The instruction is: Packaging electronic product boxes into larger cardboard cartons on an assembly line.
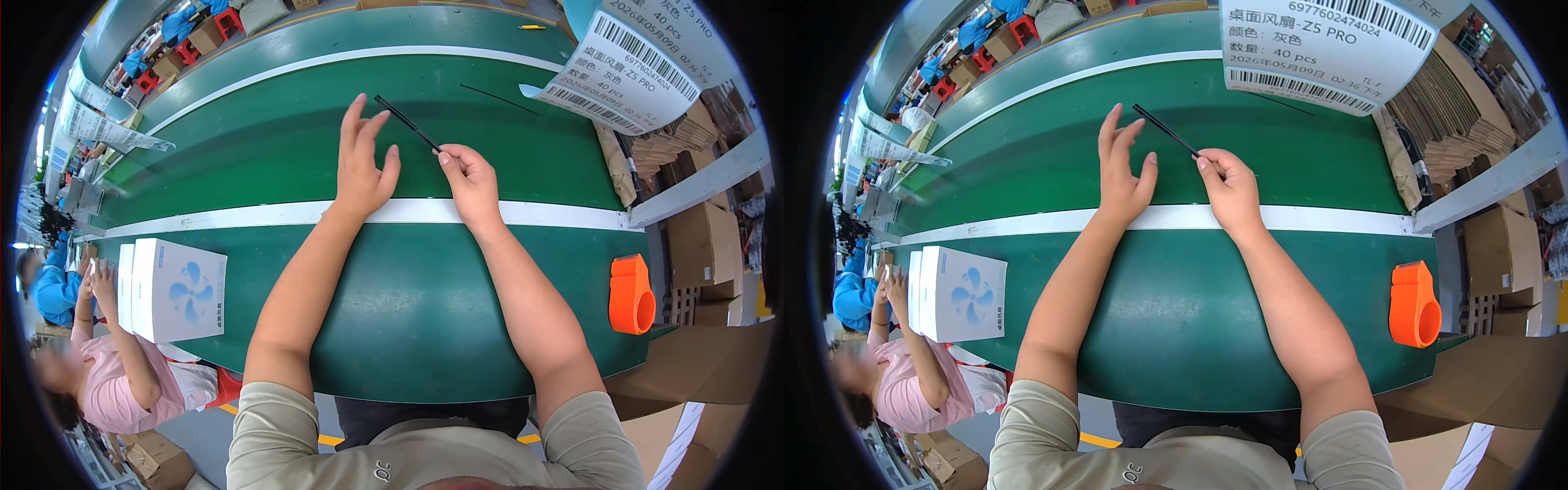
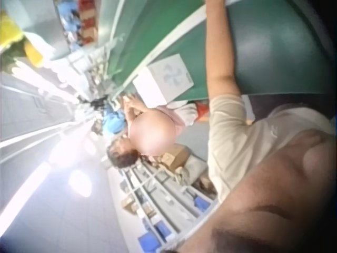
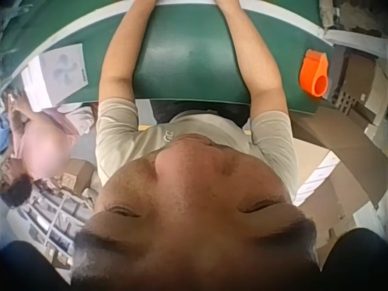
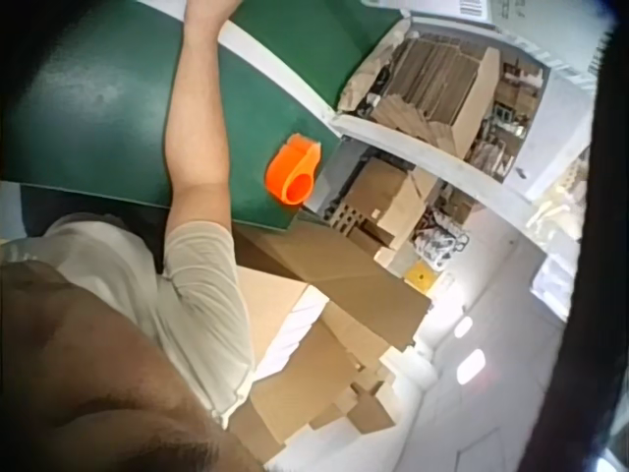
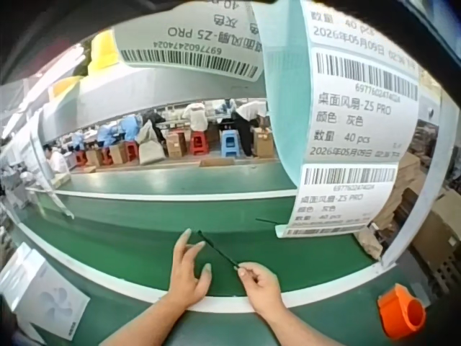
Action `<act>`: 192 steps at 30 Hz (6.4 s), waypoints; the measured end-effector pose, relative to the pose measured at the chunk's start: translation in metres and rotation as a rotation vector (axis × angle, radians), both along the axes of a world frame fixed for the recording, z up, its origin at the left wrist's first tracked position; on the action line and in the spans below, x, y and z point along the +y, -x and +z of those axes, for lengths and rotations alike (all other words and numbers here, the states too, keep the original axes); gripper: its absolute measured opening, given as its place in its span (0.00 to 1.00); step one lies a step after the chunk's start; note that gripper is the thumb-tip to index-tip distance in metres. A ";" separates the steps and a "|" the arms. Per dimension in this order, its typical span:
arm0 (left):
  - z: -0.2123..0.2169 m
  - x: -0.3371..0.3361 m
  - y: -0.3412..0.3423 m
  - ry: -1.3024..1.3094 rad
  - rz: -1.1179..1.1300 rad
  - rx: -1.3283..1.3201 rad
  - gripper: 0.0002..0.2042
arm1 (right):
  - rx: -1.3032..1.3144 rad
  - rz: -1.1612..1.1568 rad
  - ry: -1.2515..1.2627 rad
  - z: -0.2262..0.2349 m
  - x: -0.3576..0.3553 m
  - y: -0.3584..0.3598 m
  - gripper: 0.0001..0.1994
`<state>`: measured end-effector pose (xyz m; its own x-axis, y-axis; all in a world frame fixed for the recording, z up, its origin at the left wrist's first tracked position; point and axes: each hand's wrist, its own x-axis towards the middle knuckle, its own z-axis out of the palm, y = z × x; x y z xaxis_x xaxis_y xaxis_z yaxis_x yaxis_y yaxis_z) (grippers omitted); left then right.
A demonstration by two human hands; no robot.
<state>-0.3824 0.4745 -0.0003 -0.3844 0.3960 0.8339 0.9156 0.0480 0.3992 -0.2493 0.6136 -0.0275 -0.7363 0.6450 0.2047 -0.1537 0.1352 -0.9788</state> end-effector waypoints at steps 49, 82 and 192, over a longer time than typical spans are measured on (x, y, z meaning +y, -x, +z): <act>0.001 0.000 -0.024 0.093 0.110 0.538 0.25 | 0.063 -0.059 0.035 -0.001 -0.001 0.004 0.09; -0.003 -0.002 0.004 0.275 -0.236 0.266 0.10 | -0.734 -0.427 -1.622 -0.008 0.298 -0.053 0.10; -0.013 -0.029 -0.010 -0.318 -0.211 -1.032 0.13 | -0.133 0.113 -0.336 0.015 -0.083 0.037 0.15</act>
<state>-0.3728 0.4452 -0.0137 -0.9052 0.3598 0.2263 0.1123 -0.3109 0.9438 -0.2859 0.5309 -0.0124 -0.8333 0.4715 0.2888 -0.0602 0.4419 -0.8950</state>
